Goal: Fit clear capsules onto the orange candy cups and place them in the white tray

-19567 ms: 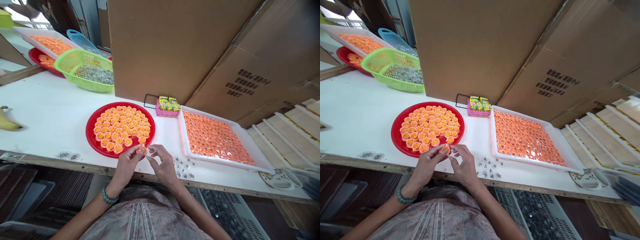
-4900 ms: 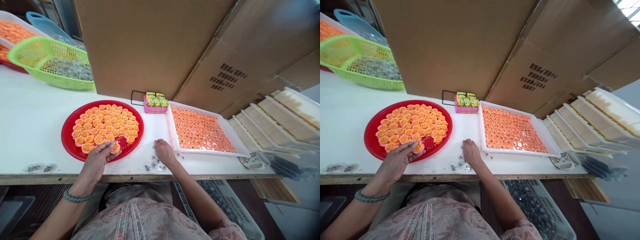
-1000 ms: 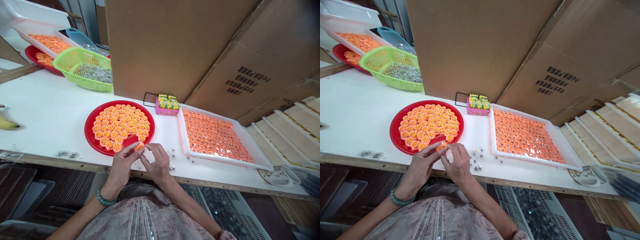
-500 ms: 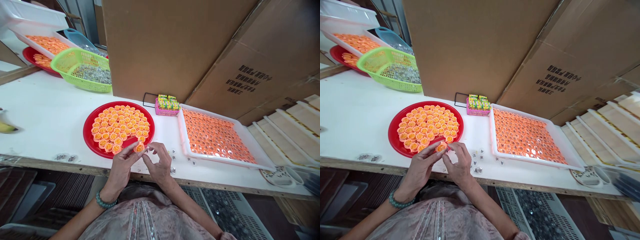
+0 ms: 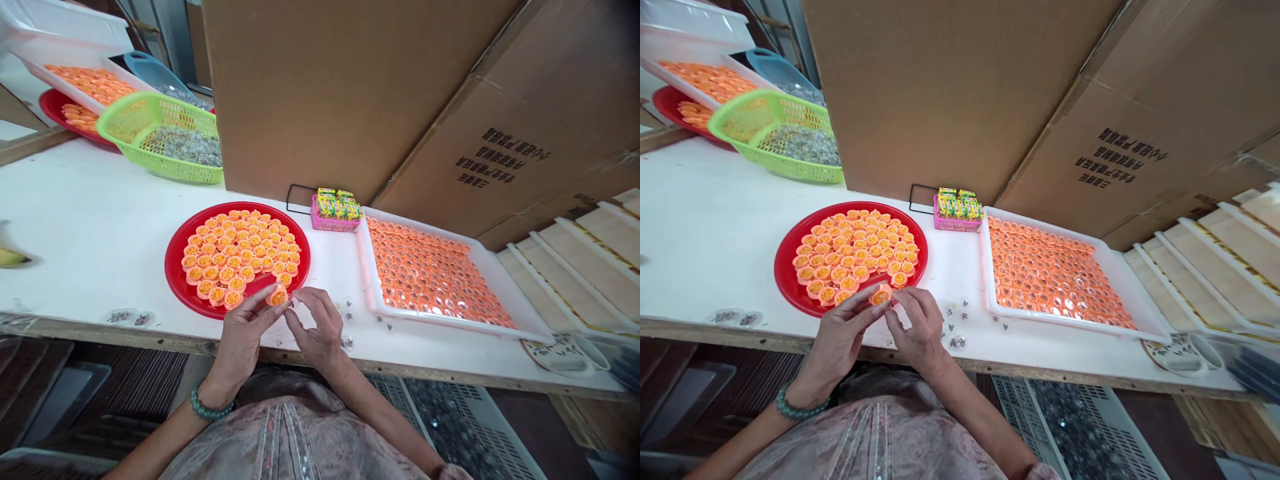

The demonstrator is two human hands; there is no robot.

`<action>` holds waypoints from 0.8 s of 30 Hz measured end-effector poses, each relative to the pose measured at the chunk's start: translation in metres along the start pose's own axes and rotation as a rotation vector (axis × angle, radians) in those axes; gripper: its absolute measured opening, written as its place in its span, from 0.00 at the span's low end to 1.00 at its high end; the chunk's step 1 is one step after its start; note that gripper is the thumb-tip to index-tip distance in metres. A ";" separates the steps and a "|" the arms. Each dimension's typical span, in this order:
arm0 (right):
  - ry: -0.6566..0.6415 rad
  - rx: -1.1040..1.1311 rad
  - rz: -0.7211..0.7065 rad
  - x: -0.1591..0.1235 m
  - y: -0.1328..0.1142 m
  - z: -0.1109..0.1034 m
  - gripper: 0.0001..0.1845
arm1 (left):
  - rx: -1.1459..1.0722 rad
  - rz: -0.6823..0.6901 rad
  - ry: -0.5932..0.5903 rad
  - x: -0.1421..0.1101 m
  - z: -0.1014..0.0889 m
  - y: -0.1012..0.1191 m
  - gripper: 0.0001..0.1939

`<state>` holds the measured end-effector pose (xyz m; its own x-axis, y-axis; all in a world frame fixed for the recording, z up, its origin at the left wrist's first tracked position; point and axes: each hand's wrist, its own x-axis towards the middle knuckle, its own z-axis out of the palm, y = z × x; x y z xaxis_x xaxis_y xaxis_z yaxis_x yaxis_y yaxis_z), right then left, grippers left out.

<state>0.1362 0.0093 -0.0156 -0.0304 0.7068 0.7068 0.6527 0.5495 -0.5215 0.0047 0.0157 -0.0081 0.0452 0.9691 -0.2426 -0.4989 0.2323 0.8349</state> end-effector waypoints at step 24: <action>0.009 0.119 0.285 -0.006 -0.013 0.011 0.12 | 0.016 0.018 0.005 -0.003 0.000 -0.011 0.23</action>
<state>0.1196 0.0026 -0.0177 0.1480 0.8363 0.5279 0.5408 0.3785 -0.7512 0.0101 0.0098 -0.0169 0.0316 0.9727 -0.2298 -0.4859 0.2159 0.8469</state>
